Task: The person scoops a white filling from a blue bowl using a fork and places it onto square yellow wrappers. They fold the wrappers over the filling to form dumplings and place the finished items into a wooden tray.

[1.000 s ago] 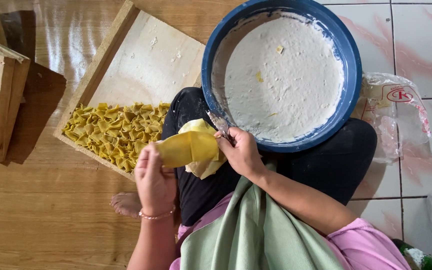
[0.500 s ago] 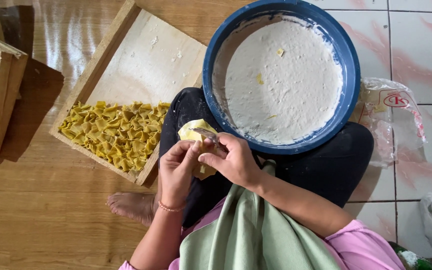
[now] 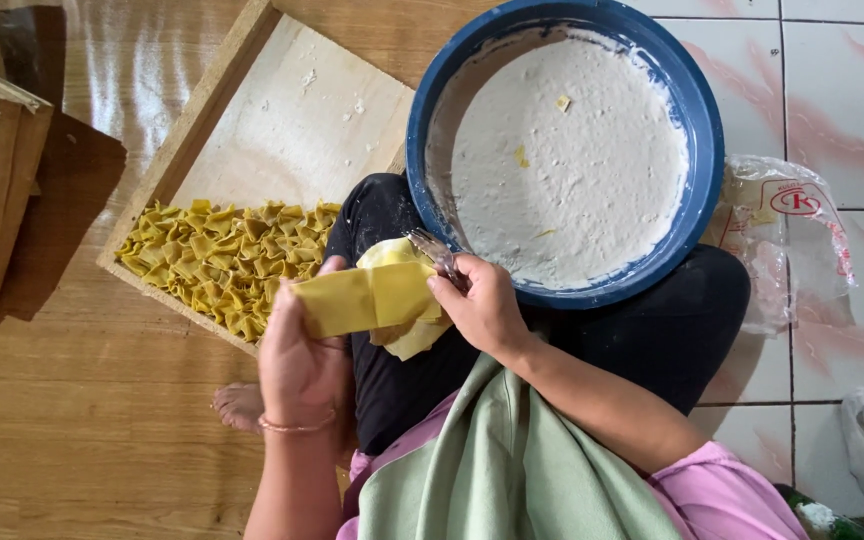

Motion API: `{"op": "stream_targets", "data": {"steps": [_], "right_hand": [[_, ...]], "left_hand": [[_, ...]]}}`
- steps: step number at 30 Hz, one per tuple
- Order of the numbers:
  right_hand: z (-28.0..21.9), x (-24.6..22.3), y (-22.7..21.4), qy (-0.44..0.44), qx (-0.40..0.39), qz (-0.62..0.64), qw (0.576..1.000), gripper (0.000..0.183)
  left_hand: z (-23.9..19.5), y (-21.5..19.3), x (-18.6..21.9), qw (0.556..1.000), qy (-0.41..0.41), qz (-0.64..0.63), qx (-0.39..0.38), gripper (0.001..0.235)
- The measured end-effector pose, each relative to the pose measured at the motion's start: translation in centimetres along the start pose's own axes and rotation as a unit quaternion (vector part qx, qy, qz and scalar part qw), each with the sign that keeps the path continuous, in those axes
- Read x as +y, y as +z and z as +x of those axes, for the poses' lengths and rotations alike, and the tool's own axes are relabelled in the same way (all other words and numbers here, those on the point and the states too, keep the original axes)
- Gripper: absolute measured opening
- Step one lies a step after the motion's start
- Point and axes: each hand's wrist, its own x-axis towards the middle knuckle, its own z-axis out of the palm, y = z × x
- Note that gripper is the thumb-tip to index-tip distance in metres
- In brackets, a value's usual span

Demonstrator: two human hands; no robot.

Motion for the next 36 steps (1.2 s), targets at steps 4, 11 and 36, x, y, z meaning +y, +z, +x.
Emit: {"op": "stream_targets", "data": {"steps": [4, 11, 36], "right_hand": [[0.3, 2.0, -0.6, -0.028, 0.006, -0.069, 0.997, 0.019], [0.6, 1.8, -11.0, -0.130, -0.035, -0.318, 0.939, 0.028], [1.3, 4.9, -12.2, 0.188, -0.108, -0.426, 0.878, 0.029]], "left_hand": [[0.5, 0.3, 1.6, 0.998, -0.011, -0.047, 0.039, 0.027], [1.9, 0.9, -1.5, 0.983, -0.113, -0.147, 0.010, 0.036], [2.1, 5.8, -6.0, 0.973, -0.201, -0.095, -0.069, 0.041]]}}
